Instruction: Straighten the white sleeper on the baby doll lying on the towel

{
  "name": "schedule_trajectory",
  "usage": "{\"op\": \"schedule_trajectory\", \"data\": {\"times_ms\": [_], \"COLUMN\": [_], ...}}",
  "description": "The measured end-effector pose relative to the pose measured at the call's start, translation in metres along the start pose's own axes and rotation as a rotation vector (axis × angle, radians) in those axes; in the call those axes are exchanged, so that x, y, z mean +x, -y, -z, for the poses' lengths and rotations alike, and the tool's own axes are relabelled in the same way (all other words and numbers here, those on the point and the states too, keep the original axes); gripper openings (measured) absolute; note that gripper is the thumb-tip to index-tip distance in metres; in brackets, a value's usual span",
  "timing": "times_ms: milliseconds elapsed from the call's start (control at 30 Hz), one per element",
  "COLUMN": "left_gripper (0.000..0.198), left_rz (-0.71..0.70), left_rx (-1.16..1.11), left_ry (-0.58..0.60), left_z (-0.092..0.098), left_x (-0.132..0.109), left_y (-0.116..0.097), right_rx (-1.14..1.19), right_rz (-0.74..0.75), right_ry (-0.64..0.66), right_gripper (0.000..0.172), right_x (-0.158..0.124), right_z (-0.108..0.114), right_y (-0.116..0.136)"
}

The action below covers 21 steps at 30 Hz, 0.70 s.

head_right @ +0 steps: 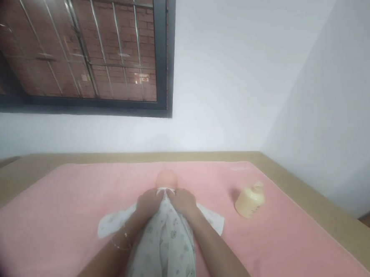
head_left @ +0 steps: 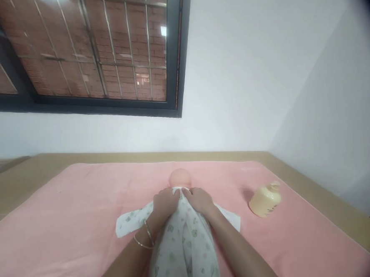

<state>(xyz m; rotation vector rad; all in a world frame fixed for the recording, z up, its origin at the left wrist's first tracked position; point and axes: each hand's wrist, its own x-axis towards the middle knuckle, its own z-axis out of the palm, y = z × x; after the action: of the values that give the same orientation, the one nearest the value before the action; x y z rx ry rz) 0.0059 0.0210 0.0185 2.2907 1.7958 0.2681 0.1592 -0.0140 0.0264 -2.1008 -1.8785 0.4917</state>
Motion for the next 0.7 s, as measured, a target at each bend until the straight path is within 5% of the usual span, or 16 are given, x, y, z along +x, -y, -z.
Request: {"op": "schedule_trajectory", "data": {"times_ms": [700], "left_gripper": [0.044], "left_rz": [0.014], "left_rx": [-0.051], "left_ry": [-0.062], "left_z": [0.0001], "left_x": [-0.0009], "left_y": [-0.0036], "right_rx": [0.02], "right_rz": [-0.026], "right_ry": [-0.028], "right_gripper": [0.071], "right_x": [0.0], "right_z": [-0.0023], "right_y": [-0.0026]}}
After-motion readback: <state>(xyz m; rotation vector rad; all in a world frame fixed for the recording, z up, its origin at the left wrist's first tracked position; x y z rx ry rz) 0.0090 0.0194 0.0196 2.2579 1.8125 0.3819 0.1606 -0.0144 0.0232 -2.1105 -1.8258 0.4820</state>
